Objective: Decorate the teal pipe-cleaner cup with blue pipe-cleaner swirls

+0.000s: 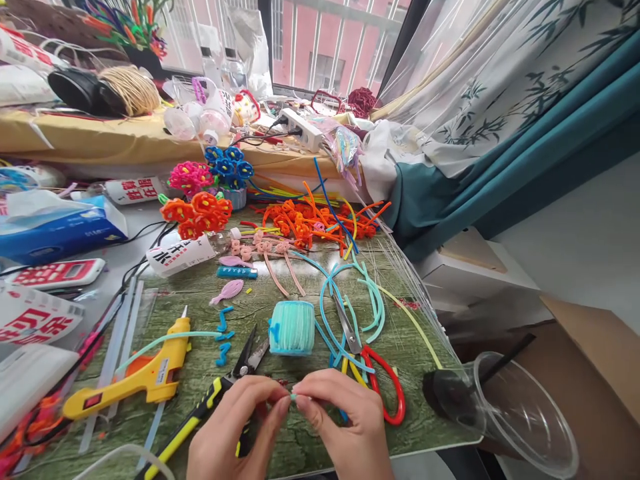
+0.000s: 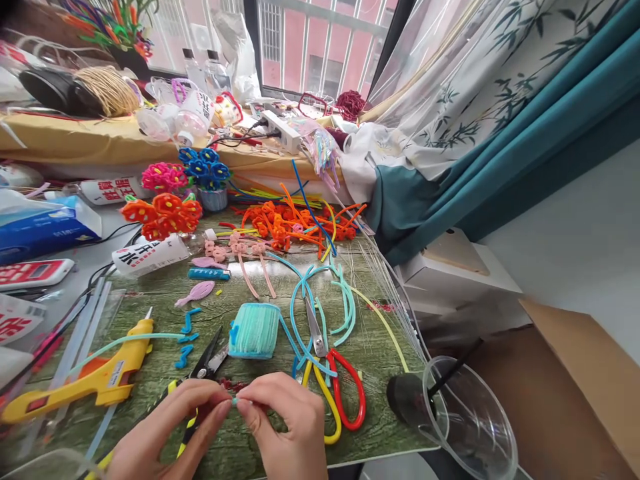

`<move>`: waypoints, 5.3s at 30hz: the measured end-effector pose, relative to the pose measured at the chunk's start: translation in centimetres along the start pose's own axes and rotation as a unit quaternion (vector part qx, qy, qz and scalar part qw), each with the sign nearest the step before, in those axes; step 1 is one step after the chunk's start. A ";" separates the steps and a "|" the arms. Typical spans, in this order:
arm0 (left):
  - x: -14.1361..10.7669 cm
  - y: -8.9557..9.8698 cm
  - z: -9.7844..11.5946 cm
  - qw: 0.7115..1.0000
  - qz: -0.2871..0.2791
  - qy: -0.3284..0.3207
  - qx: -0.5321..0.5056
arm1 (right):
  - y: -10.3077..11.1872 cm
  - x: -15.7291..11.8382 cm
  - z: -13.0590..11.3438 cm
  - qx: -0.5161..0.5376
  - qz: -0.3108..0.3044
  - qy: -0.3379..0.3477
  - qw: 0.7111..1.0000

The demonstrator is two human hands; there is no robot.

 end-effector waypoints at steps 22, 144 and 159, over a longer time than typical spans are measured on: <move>3.8 -2.3 -2.1 0.992 -0.046 -0.053 0.100 | -1.4 4.7 3.5 -0.120 -0.128 -0.019 0.984; 6.4 -1.9 -6.0 0.959 -0.127 0.251 0.034 | -2.2 6.8 3.3 -0.025 -0.196 0.003 0.980; 5.7 -1.8 -6.9 0.966 -0.139 0.216 -0.016 | -2.3 7.4 2.8 0.025 -0.169 -0.044 0.984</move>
Point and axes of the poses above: each hand's wrist, its own x-axis towards the middle knuckle, its own y-axis out of the back of the hand, z = x × y, the point moved 5 cm from there along x, towards the middle knuckle, and after that the axes turned 10 degrees about z, right-handed, at the moved point
